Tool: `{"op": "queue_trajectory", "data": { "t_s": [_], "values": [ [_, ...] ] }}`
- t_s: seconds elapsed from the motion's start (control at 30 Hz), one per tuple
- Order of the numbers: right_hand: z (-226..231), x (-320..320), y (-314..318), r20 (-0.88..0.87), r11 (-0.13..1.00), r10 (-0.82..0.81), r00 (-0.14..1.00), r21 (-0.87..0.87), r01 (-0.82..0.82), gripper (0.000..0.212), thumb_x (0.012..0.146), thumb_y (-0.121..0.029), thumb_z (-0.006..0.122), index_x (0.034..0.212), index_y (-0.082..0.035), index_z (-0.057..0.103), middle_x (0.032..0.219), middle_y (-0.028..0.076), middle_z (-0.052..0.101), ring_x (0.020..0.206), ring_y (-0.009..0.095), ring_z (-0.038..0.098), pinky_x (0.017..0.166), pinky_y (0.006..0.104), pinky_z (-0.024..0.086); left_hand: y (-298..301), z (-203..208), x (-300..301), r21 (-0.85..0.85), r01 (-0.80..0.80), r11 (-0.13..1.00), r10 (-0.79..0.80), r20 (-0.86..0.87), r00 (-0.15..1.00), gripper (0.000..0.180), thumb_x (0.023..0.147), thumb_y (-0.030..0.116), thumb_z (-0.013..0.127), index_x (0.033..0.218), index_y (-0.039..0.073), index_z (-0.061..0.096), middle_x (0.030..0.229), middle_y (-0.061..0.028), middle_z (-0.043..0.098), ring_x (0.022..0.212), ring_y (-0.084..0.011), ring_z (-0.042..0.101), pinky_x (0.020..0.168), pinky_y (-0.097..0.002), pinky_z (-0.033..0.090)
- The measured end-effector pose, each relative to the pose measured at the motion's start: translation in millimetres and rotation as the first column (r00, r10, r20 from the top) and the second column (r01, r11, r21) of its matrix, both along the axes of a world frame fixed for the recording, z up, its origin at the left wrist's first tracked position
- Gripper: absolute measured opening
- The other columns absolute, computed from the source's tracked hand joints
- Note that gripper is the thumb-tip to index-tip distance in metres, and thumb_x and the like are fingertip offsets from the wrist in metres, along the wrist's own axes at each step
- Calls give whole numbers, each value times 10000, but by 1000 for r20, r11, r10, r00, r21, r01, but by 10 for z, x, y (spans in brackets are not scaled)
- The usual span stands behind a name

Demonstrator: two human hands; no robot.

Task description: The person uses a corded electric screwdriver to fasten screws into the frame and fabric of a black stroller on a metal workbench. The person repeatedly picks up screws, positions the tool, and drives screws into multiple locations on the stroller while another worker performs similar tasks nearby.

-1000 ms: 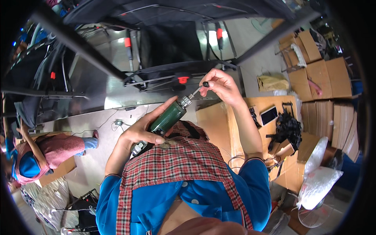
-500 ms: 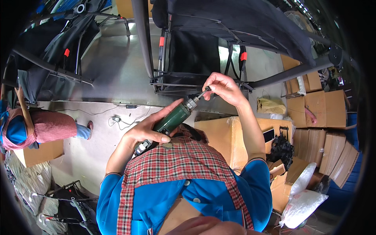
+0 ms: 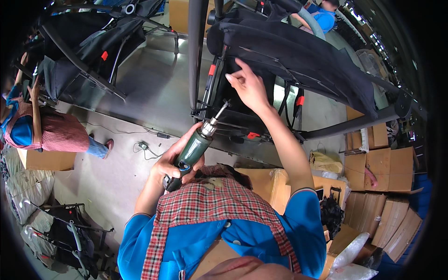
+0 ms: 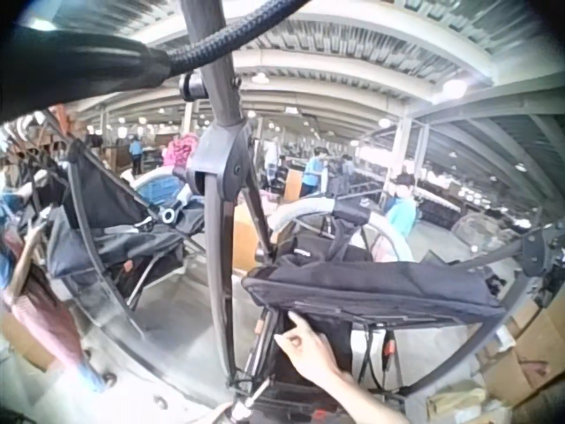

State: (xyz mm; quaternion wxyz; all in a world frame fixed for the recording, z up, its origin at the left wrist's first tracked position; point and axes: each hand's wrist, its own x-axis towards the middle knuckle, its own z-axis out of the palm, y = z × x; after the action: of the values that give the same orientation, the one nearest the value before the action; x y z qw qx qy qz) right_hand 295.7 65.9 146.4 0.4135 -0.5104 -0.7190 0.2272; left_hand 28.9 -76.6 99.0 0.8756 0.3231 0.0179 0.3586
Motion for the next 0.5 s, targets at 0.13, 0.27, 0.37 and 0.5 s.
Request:
{"op": "queue_trajectory", "data": {
  "t_s": [0.13,0.27,0.37,0.5],
  "values": [
    [-223,-196,859,356,966,-257,899,71,248,438,930,-309,662,1195,32,590,764,155,706,722,325,705,719,405,564,11,-180,10,13,-54,998,54,13,998,1295,627,130,820,1620,196,-9,875,-197,570,492,-211,589,440,-300,486],
    [-185,-307,1007,145,984,-153,977,-64,164,228,952,-194,637,1056,9,628,688,76,696,557,178,678,562,323,537,-39,-49,23,-27,-59,998,60,15,998,1287,624,132,816,1622,199,7,852,-185,569,493,-207,570,448,-299,484],
    [-93,-334,826,-21,989,-22,1000,-144,19,337,923,-169,671,1208,-6,593,717,61,698,533,131,651,552,287,529,-7,-120,27,-30,-92,995,93,22,995,1287,622,161,813,1622,193,3,853,-185,569,493,-205,569,450,-297,486],
    [-21,-389,868,-253,933,89,963,-316,-169,614,883,-142,713,1432,-49,453,726,40,716,549,114,656,578,280,536,138,-155,61,-16,-63,998,63,-9,998,1284,629,199,806,1621,190,-9,854,-182,567,489,-198,569,444,-298,491]
  ]
}}
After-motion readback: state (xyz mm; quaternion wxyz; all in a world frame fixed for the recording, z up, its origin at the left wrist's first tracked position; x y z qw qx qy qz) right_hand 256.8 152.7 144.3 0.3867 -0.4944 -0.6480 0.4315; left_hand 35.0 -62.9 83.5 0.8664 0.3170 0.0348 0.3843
